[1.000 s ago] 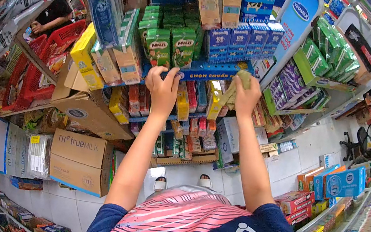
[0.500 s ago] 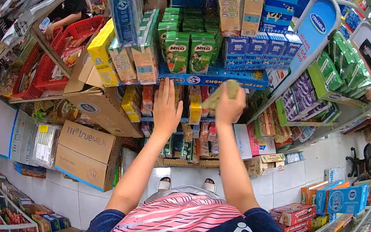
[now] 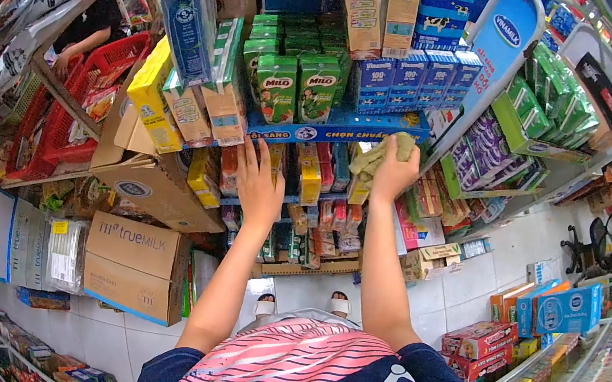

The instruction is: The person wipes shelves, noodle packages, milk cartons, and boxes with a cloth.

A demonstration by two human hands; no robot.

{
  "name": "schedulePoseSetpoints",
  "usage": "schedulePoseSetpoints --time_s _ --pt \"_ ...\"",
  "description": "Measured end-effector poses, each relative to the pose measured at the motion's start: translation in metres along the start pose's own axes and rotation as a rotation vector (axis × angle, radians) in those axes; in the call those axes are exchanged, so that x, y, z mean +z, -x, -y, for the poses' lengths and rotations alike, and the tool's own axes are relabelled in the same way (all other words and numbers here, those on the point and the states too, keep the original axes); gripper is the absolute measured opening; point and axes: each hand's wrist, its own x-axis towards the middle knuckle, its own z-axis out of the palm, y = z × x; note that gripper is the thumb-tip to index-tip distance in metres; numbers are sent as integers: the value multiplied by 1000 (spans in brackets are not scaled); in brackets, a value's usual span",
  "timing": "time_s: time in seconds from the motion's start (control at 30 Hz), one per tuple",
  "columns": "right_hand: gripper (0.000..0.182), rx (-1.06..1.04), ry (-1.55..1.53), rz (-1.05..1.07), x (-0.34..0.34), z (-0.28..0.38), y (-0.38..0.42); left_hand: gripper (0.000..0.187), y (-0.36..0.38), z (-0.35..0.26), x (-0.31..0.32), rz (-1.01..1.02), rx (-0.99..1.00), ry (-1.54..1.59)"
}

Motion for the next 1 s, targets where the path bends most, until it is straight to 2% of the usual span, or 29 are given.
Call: schedulePoseSetpoints --time_s 0.03,0.1,0.17,0.27,0.3,0.33,0.37,0.43,0.5,0.53,0.57,0.6,0.63,0.7,0.77,0.8,0.83,0.87,0.93,0.97,1.0 --pt "18 -3 -2 -7 3 5 5 69 -1 -2 -3 -4 6 4" --pt "18 -109 -30 139 19 17 37 68 -1 -3 -14 48 -5 -14" --pt "18 -451 98 378 30 32 66 68 -2 2 -25 96 13 -29" --pt "16 -507 187 390 21 31 49 66 -1 16 -29 138 78 -37" --pt "16 -543 171 266 11 27 33 64 -3 20 -28 125 113 -33" --pt "15 -440 254 225 2 10 15 61 -3 21 -28 117 116 -5" --pt "18 -278 164 175 -12 9 -1 61 -2 18 -25 114 114 -2" --pt "23 -90 217 71 -21 -12 -25 57 -2 11 -24 -5 80 111" --pt "25 -44 140 96 -11 -13 -15 52 1 -11 -22 -66 29 219" --pt "29 -27 6 208 -6 1 -3 49 2 -20 -20 -45 63 319" --pt "27 -113 101 229 3 6 11 47 3 -30 -17 -23 99 420" --pt "29 -157 67 375 7 10 23 45 2 -42 -15 -19 140 462" --pt "27 -115 40 506 4 31 32 43 1 -54 -12 -14 181 505" --pt "25 -116 -129 746 4 29 27 44 -1 -70 0 35 145 608" --pt "24 -50 -242 894 -7 28 11 45 -6 -77 5 -32 164 517" --pt "25 -26 -383 908 -8 26 5 45 -9 -81 4 -16 87 514" --pt "25 -29 -382 914 -15 24 -1 44 -13 -86 6 -2 8 511" --pt "22 -45 -333 876 -25 22 -8 42 -22 -88 11 -173 104 401" --pt "17 -2 -302 809 -40 15 -20 41 -37 -89 17 -191 125 333" --pt "17 195 -573 771 -43 12 -25 39 -45 -91 19 -222 152 282" --pt "14 184 -550 781 -45 11 -32 37 -51 -96 18 -309 199 279"
